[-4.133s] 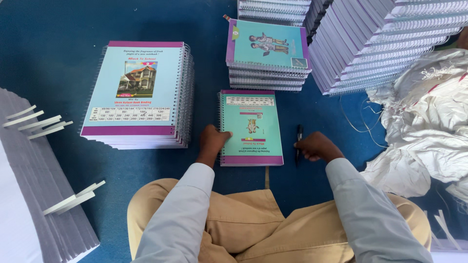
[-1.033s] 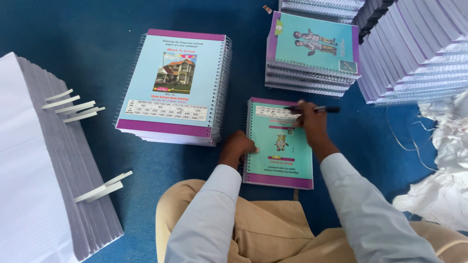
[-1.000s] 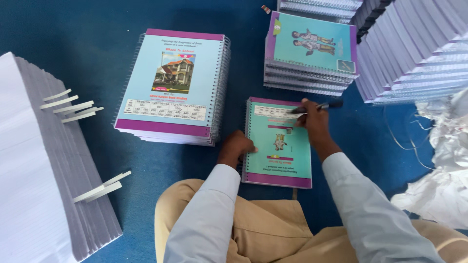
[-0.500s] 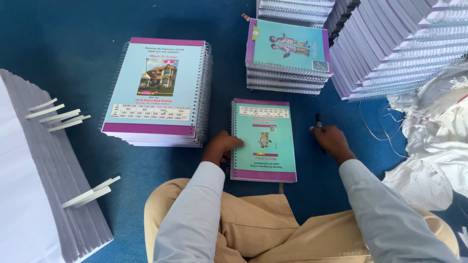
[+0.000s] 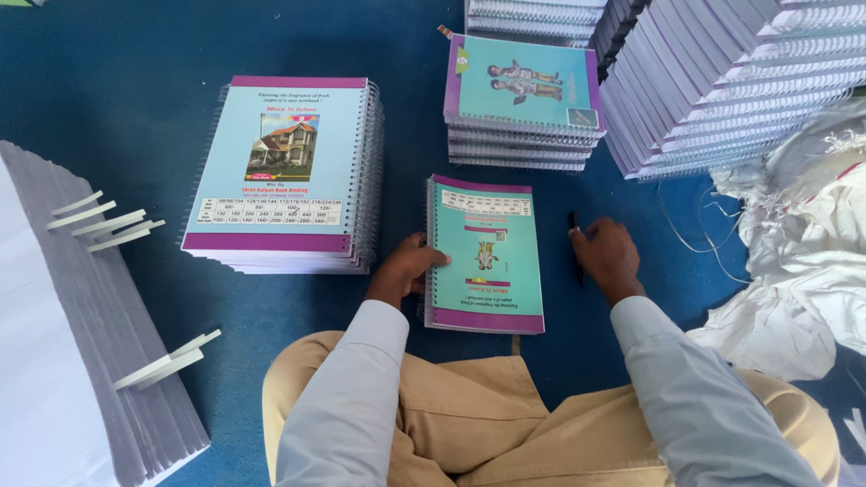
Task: The person sits on the floor and repeatedly picks up spiral-bound notebooks from a stack, writes on the cover with a black marker, and places them onto a separate stack. The person handles the notebooks one at a time throughout the clip.
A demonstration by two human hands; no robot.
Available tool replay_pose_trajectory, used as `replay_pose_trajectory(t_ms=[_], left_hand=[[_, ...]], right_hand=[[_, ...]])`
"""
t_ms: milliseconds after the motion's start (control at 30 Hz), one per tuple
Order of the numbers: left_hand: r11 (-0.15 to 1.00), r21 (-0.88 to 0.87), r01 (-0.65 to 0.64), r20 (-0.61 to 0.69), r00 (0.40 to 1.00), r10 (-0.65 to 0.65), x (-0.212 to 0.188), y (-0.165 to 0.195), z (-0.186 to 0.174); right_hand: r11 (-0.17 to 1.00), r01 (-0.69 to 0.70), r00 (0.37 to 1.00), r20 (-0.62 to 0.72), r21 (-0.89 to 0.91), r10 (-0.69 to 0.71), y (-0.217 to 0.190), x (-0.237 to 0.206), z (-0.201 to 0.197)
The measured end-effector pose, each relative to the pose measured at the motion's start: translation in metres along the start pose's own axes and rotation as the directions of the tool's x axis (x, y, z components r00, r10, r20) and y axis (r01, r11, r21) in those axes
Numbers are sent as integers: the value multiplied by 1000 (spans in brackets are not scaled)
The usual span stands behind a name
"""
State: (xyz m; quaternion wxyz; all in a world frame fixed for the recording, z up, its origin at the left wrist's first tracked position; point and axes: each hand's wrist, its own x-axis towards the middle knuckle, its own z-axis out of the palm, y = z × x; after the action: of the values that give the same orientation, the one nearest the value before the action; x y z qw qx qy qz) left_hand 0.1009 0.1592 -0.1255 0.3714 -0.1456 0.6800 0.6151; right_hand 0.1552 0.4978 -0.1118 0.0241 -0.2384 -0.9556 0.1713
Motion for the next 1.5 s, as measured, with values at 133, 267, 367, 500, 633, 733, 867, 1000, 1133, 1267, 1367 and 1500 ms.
replay_pose_trajectory(t_ms=[133, 267, 367, 500, 633, 733, 867, 1000, 1133, 1267, 1367, 1500], left_hand=[[999, -11, -43, -19, 999, 43, -1, 5, 2], [989, -65, -133, 24, 991, 135, -5, 12, 1], [970, -107, -220, 85, 970, 229, -9, 18, 1], [960, -125, -250, 125, 956, 265, -13, 25, 5], [918, -183, -352, 160, 911, 381, -19, 40, 5], [893, -217, -395, 153, 889, 431, -32, 57, 8], [899, -233, -371, 110, 908, 403, -63, 88, 1], [884, -256, -392, 97, 899, 427, -92, 116, -13], [887, -218, -407, 81, 898, 432, -110, 143, -48], [881, -181, -437, 46, 891, 451, -125, 166, -102], [908, -80, -411, -62, 911, 407, -131, 182, -145], [901, 6, -434, -129, 893, 431, -138, 189, -201]], right_hand=[[968, 203, 977, -93, 147, -191, -16, 1, 0], [954, -24, 979, 199, 298, -38, -35, -3, 0], [909, -214, 898, 439, 357, 39, -47, -5, -2], [851, -346, 758, 652, 394, 6, -52, -13, -13], [732, -477, 683, 730, 487, -41, -56, -17, -30], [625, -552, 619, 774, 552, -138, -57, -15, -45], [501, -475, 711, 651, 724, -266, -58, -15, -63], [310, -400, 765, 500, 863, -406, -76, -21, -73], [228, -294, 822, 368, 928, -435, -113, -34, -84], [330, -207, 842, 340, 921, -419, -172, -40, -100], [459, -108, 840, 328, 882, -432, -221, -42, -109], [497, 14, 793, 294, 868, -534, -272, -47, -103]])
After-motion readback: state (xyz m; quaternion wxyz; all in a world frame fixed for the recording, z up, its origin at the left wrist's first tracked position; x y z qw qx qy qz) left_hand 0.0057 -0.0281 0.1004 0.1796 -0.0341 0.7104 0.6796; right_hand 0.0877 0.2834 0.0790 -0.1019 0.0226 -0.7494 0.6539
